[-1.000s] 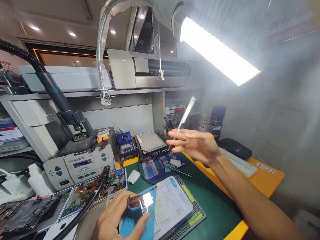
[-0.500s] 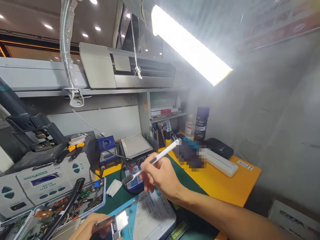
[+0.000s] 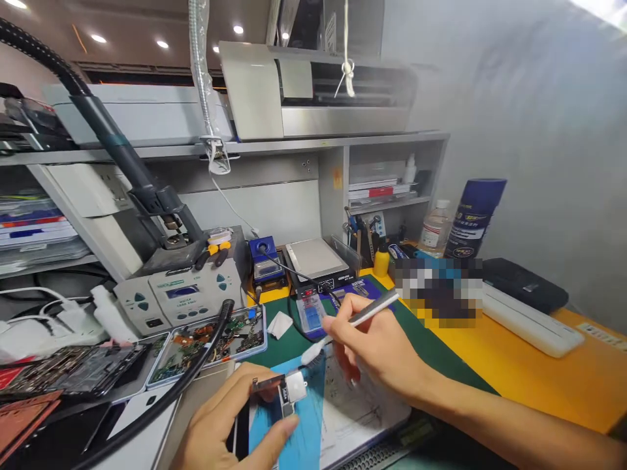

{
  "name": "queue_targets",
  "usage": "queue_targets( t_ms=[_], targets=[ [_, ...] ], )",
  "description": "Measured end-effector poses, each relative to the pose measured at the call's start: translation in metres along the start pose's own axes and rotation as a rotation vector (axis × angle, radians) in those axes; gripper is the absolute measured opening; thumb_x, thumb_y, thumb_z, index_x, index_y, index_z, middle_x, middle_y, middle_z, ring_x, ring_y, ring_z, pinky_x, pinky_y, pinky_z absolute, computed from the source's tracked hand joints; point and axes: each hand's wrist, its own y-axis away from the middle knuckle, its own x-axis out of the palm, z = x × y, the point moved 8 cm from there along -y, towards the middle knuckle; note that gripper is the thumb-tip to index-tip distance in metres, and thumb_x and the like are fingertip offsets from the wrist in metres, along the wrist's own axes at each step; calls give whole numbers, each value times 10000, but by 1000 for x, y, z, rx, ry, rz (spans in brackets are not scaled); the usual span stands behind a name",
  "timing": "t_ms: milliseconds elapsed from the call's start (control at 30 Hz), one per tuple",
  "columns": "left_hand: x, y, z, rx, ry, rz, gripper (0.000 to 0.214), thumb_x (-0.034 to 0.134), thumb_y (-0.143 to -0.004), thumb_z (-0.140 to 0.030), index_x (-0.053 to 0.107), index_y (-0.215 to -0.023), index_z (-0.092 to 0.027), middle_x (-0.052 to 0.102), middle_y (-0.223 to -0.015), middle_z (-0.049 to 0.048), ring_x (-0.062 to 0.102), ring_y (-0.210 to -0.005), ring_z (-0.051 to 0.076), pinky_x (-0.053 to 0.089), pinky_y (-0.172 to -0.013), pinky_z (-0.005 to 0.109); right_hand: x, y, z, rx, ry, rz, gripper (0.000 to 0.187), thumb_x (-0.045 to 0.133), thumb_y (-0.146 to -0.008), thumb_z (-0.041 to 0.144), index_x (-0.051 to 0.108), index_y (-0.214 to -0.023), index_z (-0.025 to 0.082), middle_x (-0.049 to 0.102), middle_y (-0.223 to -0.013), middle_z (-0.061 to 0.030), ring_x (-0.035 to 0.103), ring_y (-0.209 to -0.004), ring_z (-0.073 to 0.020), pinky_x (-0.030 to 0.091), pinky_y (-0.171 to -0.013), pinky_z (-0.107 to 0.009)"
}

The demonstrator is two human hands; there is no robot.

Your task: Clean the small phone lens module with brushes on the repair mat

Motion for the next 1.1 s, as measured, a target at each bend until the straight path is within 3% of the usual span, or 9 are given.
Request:
queue_targets(
  t_ms=[267, 567, 1100],
  targets=[
    [3, 5, -3, -6, 61, 97, 302, 754, -785, -228, 608, -1042, -292, 726, -988, -40, 718, -918, 135, 560, -728, 151, 10, 0, -17, 161, -132, 81, 272, 736, -832, 353, 566, -733, 165, 645, -632, 20, 571, -397, -82, 430, -365, -169],
    [9, 5, -4, -5, 86, 141, 307, 727, -805, -184, 582, -1056, -287, 697, -967, -27, 697, -895, 144, 535, -771, 187, 10, 10, -14, 130, -72, 82, 131, 680, -773, 240, 589, -702, 178, 564, -516, 45, 545, -427, -108, 412, -444, -218],
    [7, 5, -4, 25, 43, 140, 293, 743, -807, -240, 590, -1052, -285, 717, -975, -27, 697, -936, 157, 539, -754, 179, 16, 9, -24, 256, -96, 85, 106, 626, -733, 214, 572, -654, 169, 621, -597, 17, 546, -387, -92, 370, -360, -177]
  ],
)
